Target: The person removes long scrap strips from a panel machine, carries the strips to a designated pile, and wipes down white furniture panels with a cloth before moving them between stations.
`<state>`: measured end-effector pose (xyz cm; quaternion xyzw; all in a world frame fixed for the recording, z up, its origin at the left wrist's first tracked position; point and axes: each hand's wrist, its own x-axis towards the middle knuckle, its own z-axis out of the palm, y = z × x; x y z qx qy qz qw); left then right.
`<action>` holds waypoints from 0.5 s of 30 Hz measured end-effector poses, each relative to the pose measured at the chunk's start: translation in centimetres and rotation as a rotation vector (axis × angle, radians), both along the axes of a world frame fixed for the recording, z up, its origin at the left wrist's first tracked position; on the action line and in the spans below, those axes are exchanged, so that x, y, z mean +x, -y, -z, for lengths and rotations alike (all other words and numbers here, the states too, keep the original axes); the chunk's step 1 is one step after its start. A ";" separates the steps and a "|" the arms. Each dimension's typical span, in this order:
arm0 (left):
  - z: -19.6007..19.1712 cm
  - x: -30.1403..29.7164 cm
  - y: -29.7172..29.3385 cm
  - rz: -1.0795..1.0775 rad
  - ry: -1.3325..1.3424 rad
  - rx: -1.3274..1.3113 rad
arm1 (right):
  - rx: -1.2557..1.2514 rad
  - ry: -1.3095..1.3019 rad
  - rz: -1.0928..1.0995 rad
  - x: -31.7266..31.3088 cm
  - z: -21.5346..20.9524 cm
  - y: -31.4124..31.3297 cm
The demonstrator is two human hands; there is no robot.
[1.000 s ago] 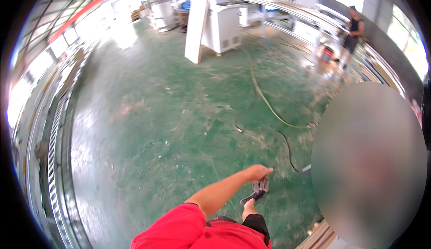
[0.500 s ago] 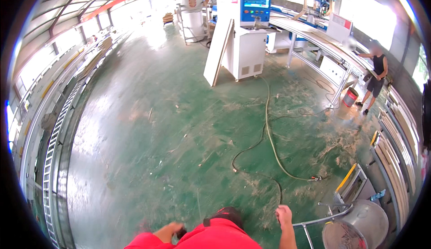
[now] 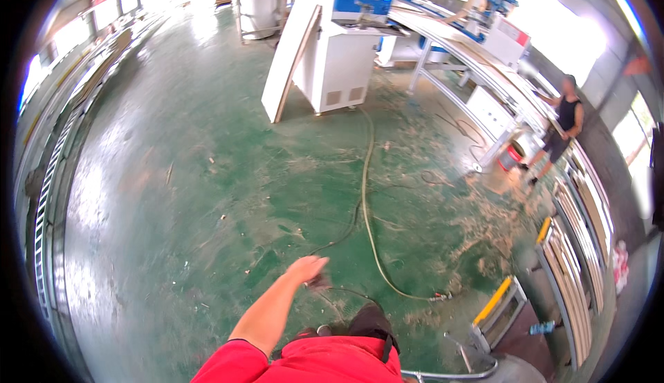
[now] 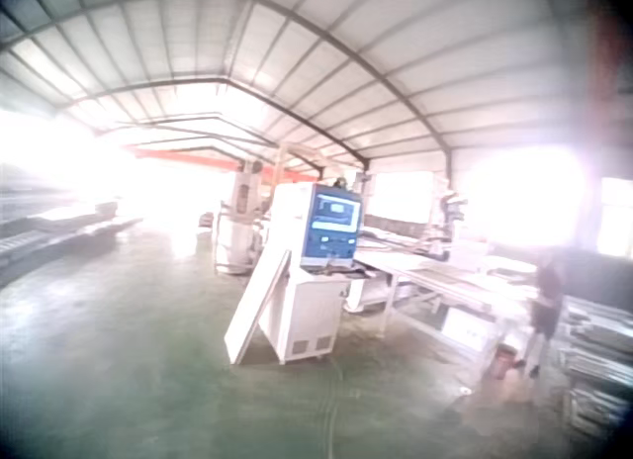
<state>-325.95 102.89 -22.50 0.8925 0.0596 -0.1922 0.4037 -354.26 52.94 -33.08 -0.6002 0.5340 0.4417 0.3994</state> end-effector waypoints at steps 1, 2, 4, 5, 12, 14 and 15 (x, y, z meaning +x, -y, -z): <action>-4.3 3.2 1.9 0.018 -0.027 -0.138 | -0.010 0.021 -0.023 2.6 0.0 0.2; -7.3 5.3 3.2 -0.001 0.026 -0.284 | -0.009 0.034 -0.053 5.3 0.2 0.2; -8.9 8.7 1.8 0.013 0.079 -0.296 | -0.003 0.063 -0.147 11.1 0.5 -0.7; -7.7 10.5 0.4 -0.042 0.062 -0.338 | 0.012 0.089 -0.225 14.8 1.2 -1.5; 10.8 2.1 -19.6 -0.471 -0.491 0.058 | 0.259 0.713 -1.987 44.3 5.9 -10.3; 10.9 -4.4 -23.2 -0.581 -0.646 0.042 | 0.164 0.325 -0.946 57.9 1.2 -18.4; 8.5 -5.1 -23.7 -0.765 -0.650 0.025 | 0.127 0.411 -1.047 64.2 -2.0 -22.1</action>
